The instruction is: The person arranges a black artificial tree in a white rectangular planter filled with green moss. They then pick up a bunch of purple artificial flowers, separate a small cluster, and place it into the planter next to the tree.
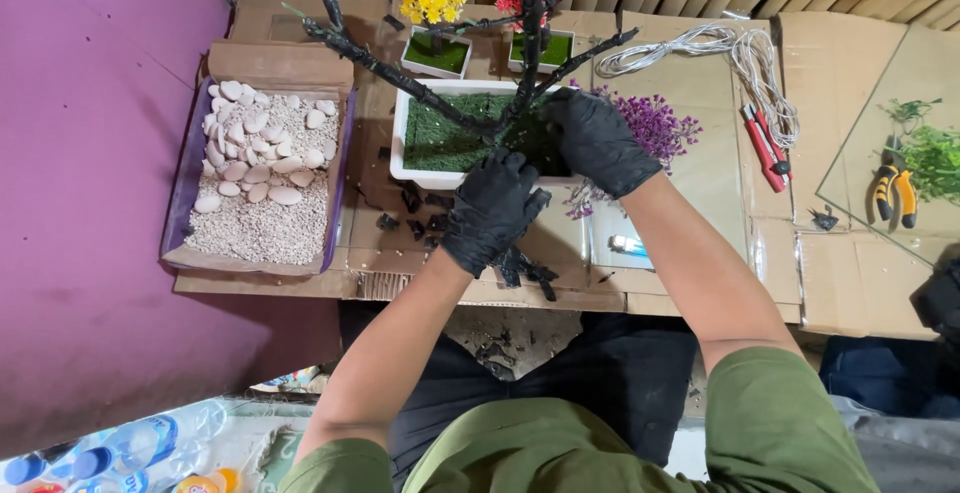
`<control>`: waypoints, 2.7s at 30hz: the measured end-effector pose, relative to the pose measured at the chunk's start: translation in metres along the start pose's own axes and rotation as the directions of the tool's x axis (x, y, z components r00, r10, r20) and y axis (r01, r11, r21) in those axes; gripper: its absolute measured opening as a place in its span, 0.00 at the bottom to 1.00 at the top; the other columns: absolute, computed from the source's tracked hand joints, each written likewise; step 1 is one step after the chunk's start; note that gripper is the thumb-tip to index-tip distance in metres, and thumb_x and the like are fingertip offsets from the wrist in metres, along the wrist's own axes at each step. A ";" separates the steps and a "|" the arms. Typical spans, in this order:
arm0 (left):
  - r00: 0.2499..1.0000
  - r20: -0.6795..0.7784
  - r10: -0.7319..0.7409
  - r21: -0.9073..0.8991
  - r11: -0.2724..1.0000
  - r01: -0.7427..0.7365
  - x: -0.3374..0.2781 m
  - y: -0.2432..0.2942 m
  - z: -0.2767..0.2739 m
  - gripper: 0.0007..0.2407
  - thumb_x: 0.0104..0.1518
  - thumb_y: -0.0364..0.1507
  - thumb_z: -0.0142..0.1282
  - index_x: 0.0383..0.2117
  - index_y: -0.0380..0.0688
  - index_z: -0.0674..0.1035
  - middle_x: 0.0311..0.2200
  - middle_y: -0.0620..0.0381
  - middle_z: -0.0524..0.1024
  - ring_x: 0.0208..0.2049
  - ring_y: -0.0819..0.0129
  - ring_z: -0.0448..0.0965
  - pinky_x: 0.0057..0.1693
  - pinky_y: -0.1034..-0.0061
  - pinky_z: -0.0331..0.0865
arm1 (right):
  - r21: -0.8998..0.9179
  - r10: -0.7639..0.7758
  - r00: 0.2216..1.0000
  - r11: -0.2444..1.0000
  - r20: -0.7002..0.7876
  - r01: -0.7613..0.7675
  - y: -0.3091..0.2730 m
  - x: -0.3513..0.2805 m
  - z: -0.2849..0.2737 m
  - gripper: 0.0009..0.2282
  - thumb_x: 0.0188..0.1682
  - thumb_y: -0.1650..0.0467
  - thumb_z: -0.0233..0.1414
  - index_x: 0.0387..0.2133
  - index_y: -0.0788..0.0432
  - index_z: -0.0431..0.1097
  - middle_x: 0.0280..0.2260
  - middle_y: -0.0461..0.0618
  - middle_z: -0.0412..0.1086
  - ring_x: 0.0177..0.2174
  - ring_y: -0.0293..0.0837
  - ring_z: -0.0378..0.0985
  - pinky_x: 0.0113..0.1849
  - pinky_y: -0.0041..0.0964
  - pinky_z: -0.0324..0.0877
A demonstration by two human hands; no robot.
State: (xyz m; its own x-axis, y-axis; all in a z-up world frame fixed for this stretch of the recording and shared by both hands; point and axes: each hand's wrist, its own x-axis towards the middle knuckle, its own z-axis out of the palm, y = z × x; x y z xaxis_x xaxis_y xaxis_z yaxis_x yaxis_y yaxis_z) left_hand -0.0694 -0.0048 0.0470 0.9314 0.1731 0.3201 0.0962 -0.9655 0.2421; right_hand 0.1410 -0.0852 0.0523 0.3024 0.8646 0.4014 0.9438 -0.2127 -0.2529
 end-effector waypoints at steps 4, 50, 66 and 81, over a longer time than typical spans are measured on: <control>0.998 -0.056 0.012 0.060 0.998 -0.009 -0.001 -0.011 0.019 0.17 0.58 0.46 0.51 0.42 0.48 0.79 0.43 0.49 0.75 0.47 0.49 0.77 0.51 0.55 0.73 | 0.093 0.151 0.981 0.982 0.126 -0.163 -0.043 0.014 -0.015 0.14 0.52 0.64 0.55 0.51 0.49 0.71 0.39 0.55 0.74 0.42 0.60 0.79 0.45 0.52 0.75; 0.950 0.311 -0.032 0.043 0.999 0.020 0.031 -0.128 -0.065 0.25 0.57 0.58 0.51 0.40 0.50 0.84 0.48 0.54 0.81 0.57 0.52 0.75 0.66 0.57 0.63 | 0.098 -0.261 0.965 0.961 0.008 0.259 -0.021 -0.003 0.019 0.25 0.42 0.58 0.65 0.51 0.58 0.73 0.51 0.58 0.73 0.53 0.62 0.71 0.52 0.52 0.70; 0.999 0.035 0.031 0.400 0.915 -0.043 0.003 -0.191 -0.020 0.21 0.57 0.46 0.59 0.50 0.46 0.80 0.55 0.47 0.77 0.63 0.57 0.70 0.74 0.58 0.46 | -0.230 0.046 0.996 0.973 0.082 -0.026 -0.019 -0.035 -0.019 0.12 0.46 0.55 0.61 0.39 0.41 0.77 0.50 0.32 0.71 0.59 0.40 0.65 0.66 0.48 0.43; 0.999 0.015 -0.034 0.225 0.974 0.029 -0.012 -0.137 -0.039 0.16 0.62 0.44 0.51 0.40 0.48 0.84 0.40 0.50 0.83 0.48 0.54 0.81 0.69 0.49 0.54 | -0.065 0.075 0.997 0.995 -0.021 -0.076 -0.016 -0.032 0.016 0.07 0.42 0.62 0.64 0.33 0.39 0.76 0.42 0.34 0.74 0.46 0.45 0.77 0.53 0.41 0.65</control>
State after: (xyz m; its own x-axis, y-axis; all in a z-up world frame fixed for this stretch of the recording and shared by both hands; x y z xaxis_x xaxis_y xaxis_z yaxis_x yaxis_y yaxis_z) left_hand -0.1071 0.1333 0.0461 0.9328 0.2024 0.2981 0.1998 -0.9790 0.0395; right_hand 0.1144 -0.1027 0.0295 0.3748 0.8363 0.4001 0.9248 -0.3068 -0.2252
